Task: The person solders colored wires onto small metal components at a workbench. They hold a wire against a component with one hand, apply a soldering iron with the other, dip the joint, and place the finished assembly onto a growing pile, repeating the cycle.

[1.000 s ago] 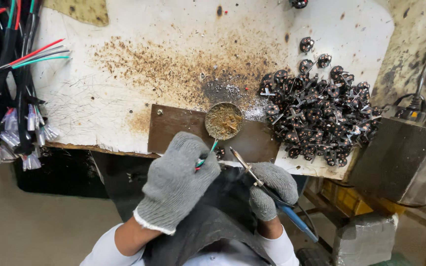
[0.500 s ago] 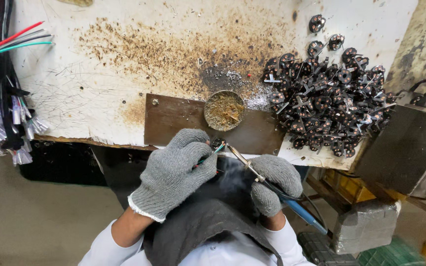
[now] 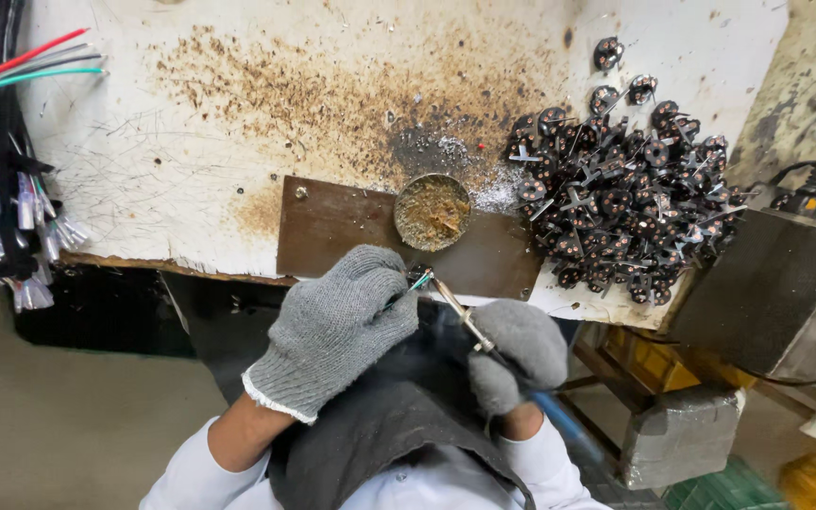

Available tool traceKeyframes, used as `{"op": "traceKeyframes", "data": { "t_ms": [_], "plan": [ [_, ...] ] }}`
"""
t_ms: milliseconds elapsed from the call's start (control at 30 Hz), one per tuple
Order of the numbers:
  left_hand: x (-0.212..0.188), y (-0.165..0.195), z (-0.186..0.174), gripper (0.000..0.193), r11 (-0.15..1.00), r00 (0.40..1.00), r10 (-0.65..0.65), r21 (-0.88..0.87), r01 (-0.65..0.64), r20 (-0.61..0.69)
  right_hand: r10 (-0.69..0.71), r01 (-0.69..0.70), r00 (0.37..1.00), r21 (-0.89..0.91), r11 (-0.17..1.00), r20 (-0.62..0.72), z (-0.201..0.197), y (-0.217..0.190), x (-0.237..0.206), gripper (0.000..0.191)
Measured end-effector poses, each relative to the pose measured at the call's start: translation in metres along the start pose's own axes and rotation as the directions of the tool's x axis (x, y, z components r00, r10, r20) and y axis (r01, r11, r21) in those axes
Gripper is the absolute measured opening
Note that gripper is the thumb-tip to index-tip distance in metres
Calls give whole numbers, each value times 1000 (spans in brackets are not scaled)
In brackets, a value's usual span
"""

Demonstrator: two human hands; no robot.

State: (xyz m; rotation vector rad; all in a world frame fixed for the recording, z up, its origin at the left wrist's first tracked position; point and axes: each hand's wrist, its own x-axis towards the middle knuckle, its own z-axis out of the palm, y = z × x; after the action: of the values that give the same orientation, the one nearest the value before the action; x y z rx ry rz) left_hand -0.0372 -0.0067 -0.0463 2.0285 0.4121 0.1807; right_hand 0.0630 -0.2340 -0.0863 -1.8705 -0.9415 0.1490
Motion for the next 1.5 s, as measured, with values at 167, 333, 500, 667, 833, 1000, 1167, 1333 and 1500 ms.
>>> {"op": "traceKeyframes", "data": {
  "t_ms": [167,333,500,667,833,1000,1167,1333,1500],
  "plan": [
    [-1,-1,2,20,1000,1000,1,26,0,-30,-218,230,967,-82,970,129,2,-1,19,27],
    [-3,0,4,23,999,997,27,27,-25,-68,-145,133,987,167,977,66,-3,7,19,24],
    [-1,3,5,19,999,998,-1,39,4,-56,336,-338,941,180,924,40,-10,0,1,31],
    [2,3,4,19,999,994,37,25,-34,-102,196,-189,975,73,979,-103,-1,1,-9,34],
    [2,0,5,19,1000,998,-10,25,11,-56,-58,58,998,6,998,9,4,10,-6,32],
    [-1,-4,5,20,1000,999,9,-10,-9,-49,-24,26,999,-54,998,23,2,10,-8,31],
    [-2,-4,8,20,999,1000,2,47,-1,-24,-57,58,998,-26,998,20,3,14,-11,30],
    [-1,-3,9,20,998,998,38,46,-35,-57,-66,68,997,-92,993,29,3,13,-7,29],
    [0,-1,8,19,998,999,8,60,-6,-38,-60,63,996,-52,997,63,1,8,2,28]
  ]
}}
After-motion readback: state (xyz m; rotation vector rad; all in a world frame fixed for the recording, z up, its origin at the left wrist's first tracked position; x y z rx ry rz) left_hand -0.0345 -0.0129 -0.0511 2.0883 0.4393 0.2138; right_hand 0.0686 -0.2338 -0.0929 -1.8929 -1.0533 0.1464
